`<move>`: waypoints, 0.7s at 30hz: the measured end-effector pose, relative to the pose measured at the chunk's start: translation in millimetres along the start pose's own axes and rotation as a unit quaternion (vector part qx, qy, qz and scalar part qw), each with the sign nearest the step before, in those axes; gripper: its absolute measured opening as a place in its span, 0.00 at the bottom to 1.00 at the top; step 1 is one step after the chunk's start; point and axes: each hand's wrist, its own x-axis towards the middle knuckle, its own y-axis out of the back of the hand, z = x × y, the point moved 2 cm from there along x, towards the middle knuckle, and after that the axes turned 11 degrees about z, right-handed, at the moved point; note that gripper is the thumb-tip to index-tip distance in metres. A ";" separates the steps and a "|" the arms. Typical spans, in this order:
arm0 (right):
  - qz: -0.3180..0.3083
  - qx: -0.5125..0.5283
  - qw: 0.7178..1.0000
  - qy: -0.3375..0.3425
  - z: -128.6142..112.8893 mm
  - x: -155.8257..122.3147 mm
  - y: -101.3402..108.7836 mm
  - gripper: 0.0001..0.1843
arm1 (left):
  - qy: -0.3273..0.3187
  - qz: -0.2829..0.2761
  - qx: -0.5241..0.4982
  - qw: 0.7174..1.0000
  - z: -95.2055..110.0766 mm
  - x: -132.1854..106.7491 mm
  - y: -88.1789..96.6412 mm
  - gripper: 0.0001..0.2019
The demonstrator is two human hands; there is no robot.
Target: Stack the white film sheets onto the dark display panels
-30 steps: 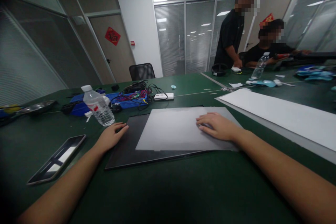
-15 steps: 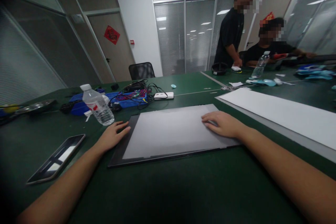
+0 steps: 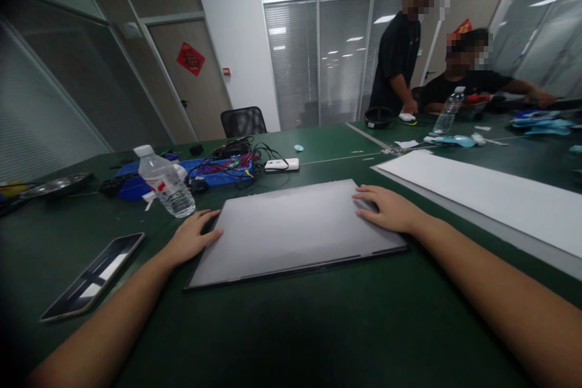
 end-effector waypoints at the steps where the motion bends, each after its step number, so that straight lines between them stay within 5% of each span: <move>1: -0.002 -0.001 1.000 -0.011 6.9 -0.8 0.5 0.35 | 0.000 -0.001 0.002 1.000 0.3 -0.2 0.2 0.38; 6: 0.022 -0.066 0.997 -0.036 45.6 -2.5 11.5 0.35 | 0.000 -0.002 -0.012 1.000 2.3 -0.9 1.9 0.36; 10: 0.055 -0.207 0.961 -0.176 89.8 -11.6 27.7 0.39 | -0.004 -0.008 0.000 1.000 2.5 -1.2 2.6 0.34; 15: 0.032 -0.238 0.900 -0.365 137.2 -34.3 38.8 0.45 | -0.013 -0.026 0.002 1.000 0.9 -0.9 2.9 0.31; 21: -0.010 -0.225 0.879 -0.421 149.9 -36.3 37.8 0.47 | -0.013 -0.019 -0.004 1.000 1.2 -0.6 3.8 0.30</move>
